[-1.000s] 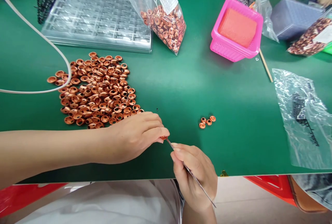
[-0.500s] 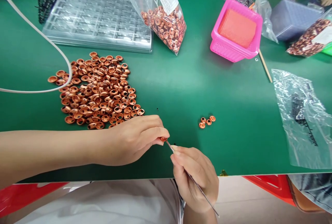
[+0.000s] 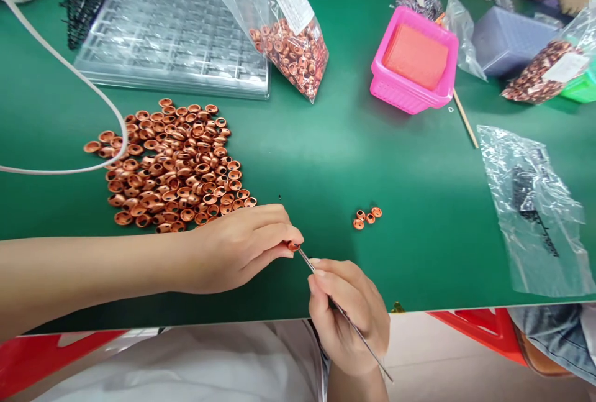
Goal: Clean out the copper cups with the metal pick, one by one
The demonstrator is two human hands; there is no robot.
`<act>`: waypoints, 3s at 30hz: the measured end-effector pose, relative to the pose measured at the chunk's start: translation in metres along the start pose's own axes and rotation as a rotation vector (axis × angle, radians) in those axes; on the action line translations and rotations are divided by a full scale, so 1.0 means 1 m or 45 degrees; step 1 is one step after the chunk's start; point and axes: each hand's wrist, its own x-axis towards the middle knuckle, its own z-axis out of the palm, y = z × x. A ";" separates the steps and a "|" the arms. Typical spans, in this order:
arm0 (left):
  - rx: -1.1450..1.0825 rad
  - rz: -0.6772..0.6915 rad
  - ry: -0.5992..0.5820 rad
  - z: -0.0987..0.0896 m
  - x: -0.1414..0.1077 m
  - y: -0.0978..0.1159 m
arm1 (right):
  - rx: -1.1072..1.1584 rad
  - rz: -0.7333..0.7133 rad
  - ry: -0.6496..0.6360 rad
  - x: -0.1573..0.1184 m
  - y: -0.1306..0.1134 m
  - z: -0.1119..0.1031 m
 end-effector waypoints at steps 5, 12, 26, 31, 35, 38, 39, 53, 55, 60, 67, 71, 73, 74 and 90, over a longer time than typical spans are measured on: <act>0.017 0.009 -0.019 -0.001 0.000 0.000 | -0.011 0.043 -0.016 0.001 0.000 -0.001; 0.036 0.022 -0.005 -0.002 0.001 0.001 | -0.070 0.082 0.014 -0.001 0.001 0.001; 0.013 -0.003 0.014 -0.001 0.001 -0.001 | -0.063 0.060 0.059 -0.002 -0.001 0.003; 0.021 0.004 0.008 -0.001 0.001 -0.001 | -0.070 0.025 0.042 0.000 0.001 0.002; 0.039 0.012 0.008 -0.001 0.001 0.000 | -0.085 0.023 -0.015 0.000 0.001 0.001; 0.051 0.009 0.010 -0.001 0.001 0.000 | -0.071 0.040 -0.011 -0.001 0.000 0.002; 0.051 0.009 0.013 -0.001 0.001 0.000 | -0.070 0.045 -0.001 -0.001 0.000 0.002; 0.052 0.013 0.017 0.001 0.000 -0.003 | -0.101 0.067 0.050 -0.003 0.000 0.004; 0.074 0.026 0.017 0.001 0.000 -0.002 | -0.089 0.043 0.022 -0.002 0.000 0.003; 0.130 0.061 0.030 0.000 0.001 -0.001 | -0.096 0.053 0.040 0.000 0.000 0.003; 0.183 0.086 0.043 0.001 0.000 -0.001 | -0.085 0.054 0.038 -0.001 0.000 0.005; 0.199 0.086 0.051 0.002 0.000 -0.001 | -0.089 0.062 0.040 0.000 -0.001 0.006; 0.204 0.083 0.055 0.002 0.001 -0.001 | -0.093 0.063 0.031 0.000 -0.001 0.005; 0.204 0.081 0.057 0.002 0.001 -0.001 | -0.095 0.064 0.025 0.000 -0.001 0.005; -0.040 0.011 0.003 0.001 0.001 -0.005 | -0.065 0.101 0.020 -0.004 -0.001 0.004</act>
